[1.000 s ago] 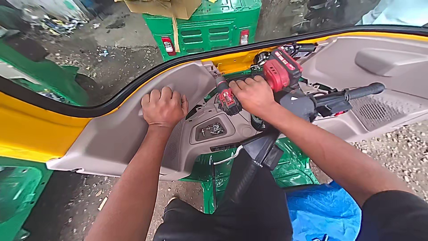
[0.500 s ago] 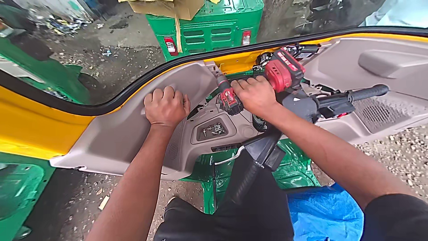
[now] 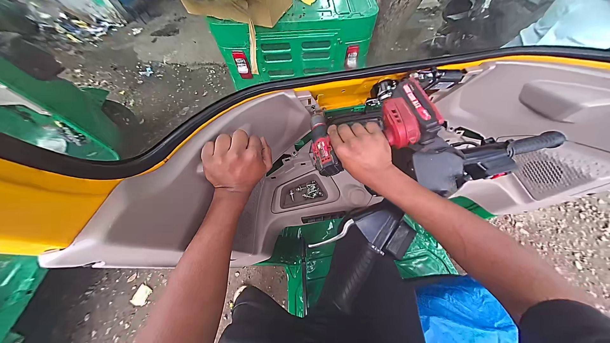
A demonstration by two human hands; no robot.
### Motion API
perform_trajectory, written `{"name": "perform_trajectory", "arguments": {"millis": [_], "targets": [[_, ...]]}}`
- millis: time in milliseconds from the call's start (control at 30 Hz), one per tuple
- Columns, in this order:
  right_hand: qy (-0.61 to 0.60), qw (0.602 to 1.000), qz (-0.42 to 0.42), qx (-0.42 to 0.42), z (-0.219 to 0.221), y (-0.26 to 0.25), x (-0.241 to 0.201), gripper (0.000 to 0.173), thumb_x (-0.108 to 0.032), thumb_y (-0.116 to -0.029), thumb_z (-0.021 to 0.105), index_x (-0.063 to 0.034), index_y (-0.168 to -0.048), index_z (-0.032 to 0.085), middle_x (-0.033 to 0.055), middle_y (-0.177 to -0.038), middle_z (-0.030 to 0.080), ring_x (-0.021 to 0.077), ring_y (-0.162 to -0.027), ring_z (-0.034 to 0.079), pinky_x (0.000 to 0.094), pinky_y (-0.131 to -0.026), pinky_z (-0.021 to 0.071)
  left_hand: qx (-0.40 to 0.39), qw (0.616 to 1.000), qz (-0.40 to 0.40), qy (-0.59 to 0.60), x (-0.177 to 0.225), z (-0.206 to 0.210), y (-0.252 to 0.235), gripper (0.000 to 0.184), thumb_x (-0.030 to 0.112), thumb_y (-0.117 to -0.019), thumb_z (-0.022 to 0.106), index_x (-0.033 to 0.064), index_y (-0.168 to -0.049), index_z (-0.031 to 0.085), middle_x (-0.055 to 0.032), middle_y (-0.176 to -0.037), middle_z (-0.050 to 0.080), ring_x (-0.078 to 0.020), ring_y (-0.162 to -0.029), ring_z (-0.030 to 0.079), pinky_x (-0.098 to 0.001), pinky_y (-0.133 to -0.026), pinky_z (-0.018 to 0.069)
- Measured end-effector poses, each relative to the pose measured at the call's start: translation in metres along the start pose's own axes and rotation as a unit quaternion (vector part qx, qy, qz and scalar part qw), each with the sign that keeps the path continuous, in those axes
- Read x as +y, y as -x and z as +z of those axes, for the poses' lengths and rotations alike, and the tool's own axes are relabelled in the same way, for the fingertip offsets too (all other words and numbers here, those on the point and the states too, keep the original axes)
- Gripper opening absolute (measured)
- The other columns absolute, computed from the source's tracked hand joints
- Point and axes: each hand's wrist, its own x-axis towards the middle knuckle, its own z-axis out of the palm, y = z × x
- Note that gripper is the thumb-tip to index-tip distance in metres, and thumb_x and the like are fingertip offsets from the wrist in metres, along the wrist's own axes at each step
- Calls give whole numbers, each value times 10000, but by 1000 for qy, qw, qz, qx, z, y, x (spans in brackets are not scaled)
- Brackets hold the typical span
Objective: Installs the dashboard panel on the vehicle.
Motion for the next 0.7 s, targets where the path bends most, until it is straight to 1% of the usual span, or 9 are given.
{"name": "perform_trajectory", "arguments": {"millis": [100, 233, 333, 500, 600, 700], "targets": [[6, 1000, 25, -11, -6, -4, -24, 286, -9, -1010, 476, 7, -1249, 631, 178, -1016, 672, 339, -821, 660, 445, -641, 492, 26, 1000, -12, 4, -2, 2, 1, 459, 369, -1040, 453, 89, -678, 485, -105, -647, 485, -312, -625, 545, -453, -569, 379], [1, 1000, 28, -15, -5, -3, -23, 309, -37, -1012, 490, -13, -1280, 642, 165, -1016, 683, 316, -780, 644, 430, -623, 470, 67, 997, -44, 12, 0, 3, 2, 438, 312, -1020, 483, 96, -640, 454, -85, -610, 456, -287, -584, 524, -434, -546, 349], [14, 999, 30, 6, -1, -4, -21, 307, -58, -1008, 506, -26, -1275, 654, 143, -915, 668, 289, -699, 607, 412, -594, 434, 90, 994, -63, 20, 1, 5, -1, 453, 304, -1014, 500, 97, -616, 431, -76, -584, 430, -278, -551, 499, -420, -527, 329], [20, 999, 37, -5, -2, -6, -22, 315, -50, -1009, 501, -37, -1279, 662, 125, -871, 654, 274, -688, 597, 397, -596, 426, 101, 991, -72, 48, 1, 5, -1, 448, 271, -998, 536, 92, -604, 419, -79, -569, 411, -280, -526, 480, -413, -504, 307], [2, 999, 47, -14, -3, -10, -23, 332, -61, -1000, 526, -48, -1304, 659, 122, -905, 676, 282, -720, 623, 411, -616, 445, 116, 989, -66, 61, -2, 5, -2, 430, 244, -986, 541, 86, -606, 417, -84, -569, 413, -278, -526, 477, -409, -506, 308], [2, 999, 47, -20, -2, -8, -20, 333, -56, -1007, 512, -48, -1311, 648, 146, -1024, 692, 308, -776, 644, 437, -639, 471, 111, 990, -65, 58, 1, 4, -3, 414, 242, -993, 527, 81, -622, 439, -91, -587, 438, -285, -543, 499, -419, -509, 329]]}}
